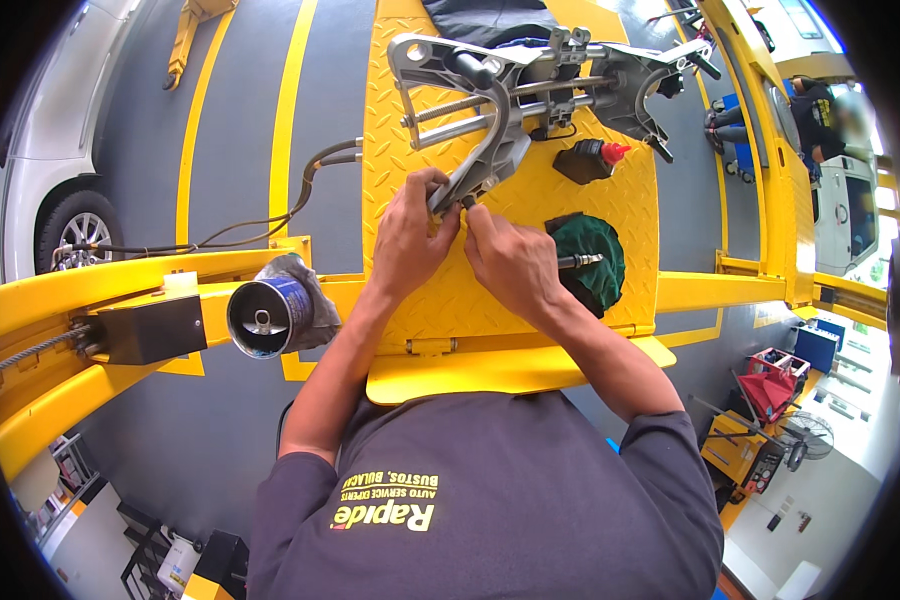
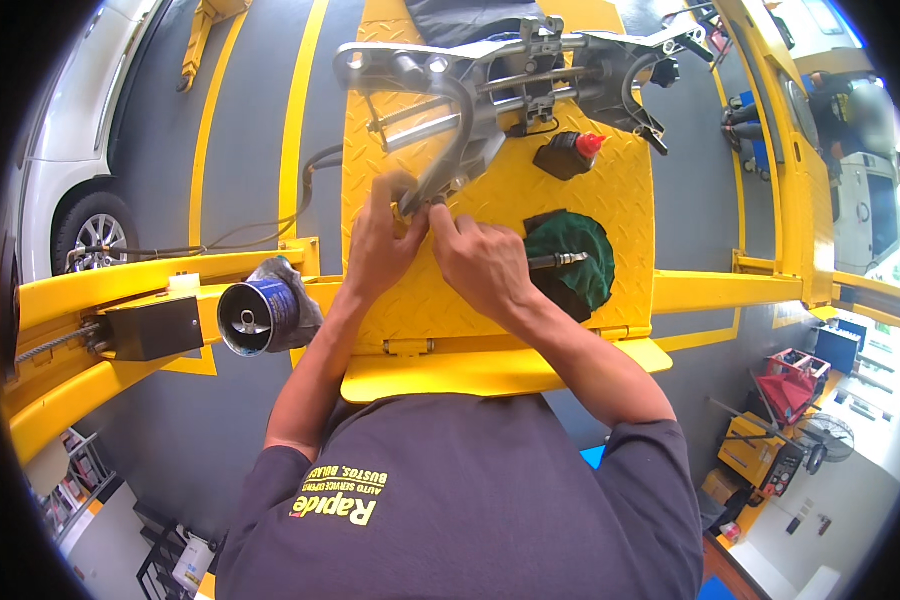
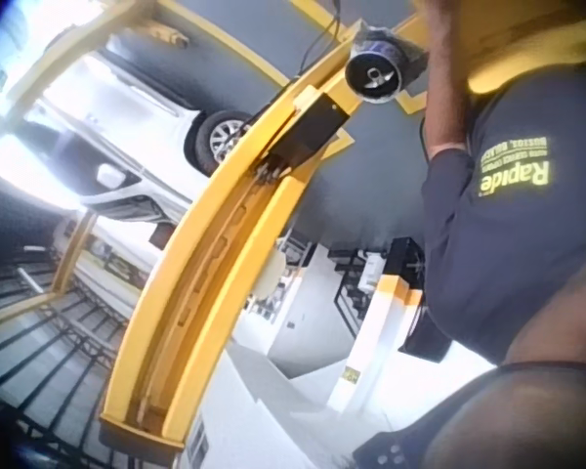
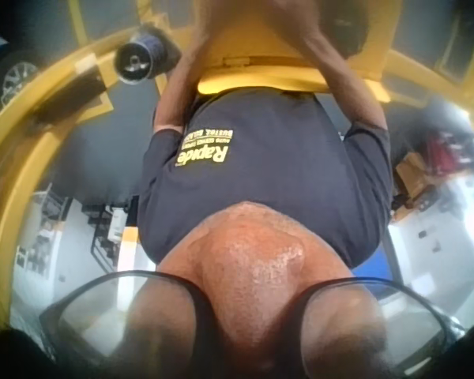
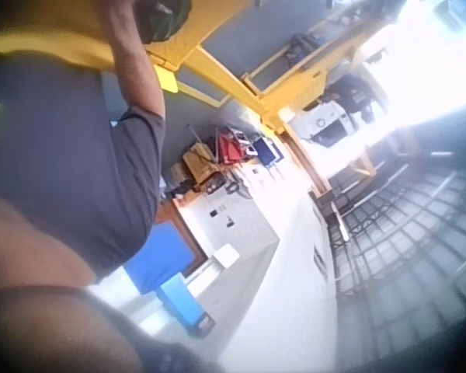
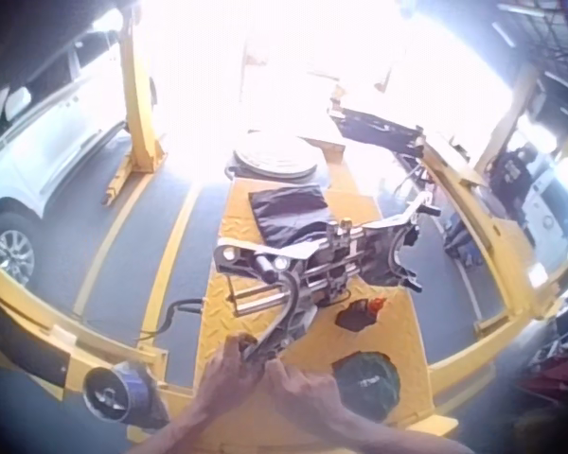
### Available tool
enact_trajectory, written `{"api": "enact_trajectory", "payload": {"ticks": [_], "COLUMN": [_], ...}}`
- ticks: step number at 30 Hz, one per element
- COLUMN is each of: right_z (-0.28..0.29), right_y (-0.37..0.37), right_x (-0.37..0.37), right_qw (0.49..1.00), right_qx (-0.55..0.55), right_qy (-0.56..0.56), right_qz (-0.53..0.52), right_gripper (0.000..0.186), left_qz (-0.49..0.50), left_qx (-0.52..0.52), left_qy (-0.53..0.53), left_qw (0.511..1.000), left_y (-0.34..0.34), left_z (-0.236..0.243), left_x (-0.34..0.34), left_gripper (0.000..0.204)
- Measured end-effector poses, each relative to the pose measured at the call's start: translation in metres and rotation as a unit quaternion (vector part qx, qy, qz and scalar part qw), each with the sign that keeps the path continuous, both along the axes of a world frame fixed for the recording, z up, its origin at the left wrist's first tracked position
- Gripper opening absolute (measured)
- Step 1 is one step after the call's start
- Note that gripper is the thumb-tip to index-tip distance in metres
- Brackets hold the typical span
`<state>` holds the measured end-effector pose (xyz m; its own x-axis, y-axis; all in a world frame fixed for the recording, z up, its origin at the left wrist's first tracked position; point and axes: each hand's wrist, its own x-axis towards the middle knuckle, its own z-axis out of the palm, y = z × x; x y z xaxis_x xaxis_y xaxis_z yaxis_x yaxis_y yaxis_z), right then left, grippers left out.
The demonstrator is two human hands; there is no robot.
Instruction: The person applies lubricant from a bottle to a metal pin, inserts the pin into a wheel alignment clamp, and uses a hex key to tighten the assembly while wiping it with a cloth.
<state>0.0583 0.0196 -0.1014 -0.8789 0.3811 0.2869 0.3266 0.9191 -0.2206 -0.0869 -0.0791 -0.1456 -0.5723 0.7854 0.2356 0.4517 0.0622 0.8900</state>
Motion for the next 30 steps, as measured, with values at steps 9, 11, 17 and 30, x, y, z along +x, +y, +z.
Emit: {"api": "enact_trajectory", "payload": {"ticks": [9, 11, 17, 30], "right_z": [0.005, -0.003, 0.009, 0.002], "right_y": [-0.003, 0.007, -0.002, 0.001], "right_x": [0.007, -0.003, 0.005, 0.002], "right_qw": [1.0, 1.0, 1.0, 1.0], "right_qx": [-0.003, -0.002, 0.005, 0.009], "right_qy": [-0.004, -0.017, -0.013, -0.019], "right_qz": [0.015, 0.015, 0.018, 0.007], "right_gripper": [0.015, 0.016, 0.016, 0.019], "left_qz": [0.004, 0.003, 0.004, 0.001], "left_qx": [0.015, 0.015, 0.02, 0.006], "left_qy": [0.014, 0.013, 0.026, 0.002], "left_qw": [1.0, 1.0, 0.999, 1.0], "left_y": [0.003, 0.004, 0.002, 0.0], "left_z": [-0.001, 0.001, 0.004, 0.003], "left_x": [-0.003, -0.003, -0.006, -0.002], "left_gripper": [0.043, 0.043, 0.043, 0.043]}}
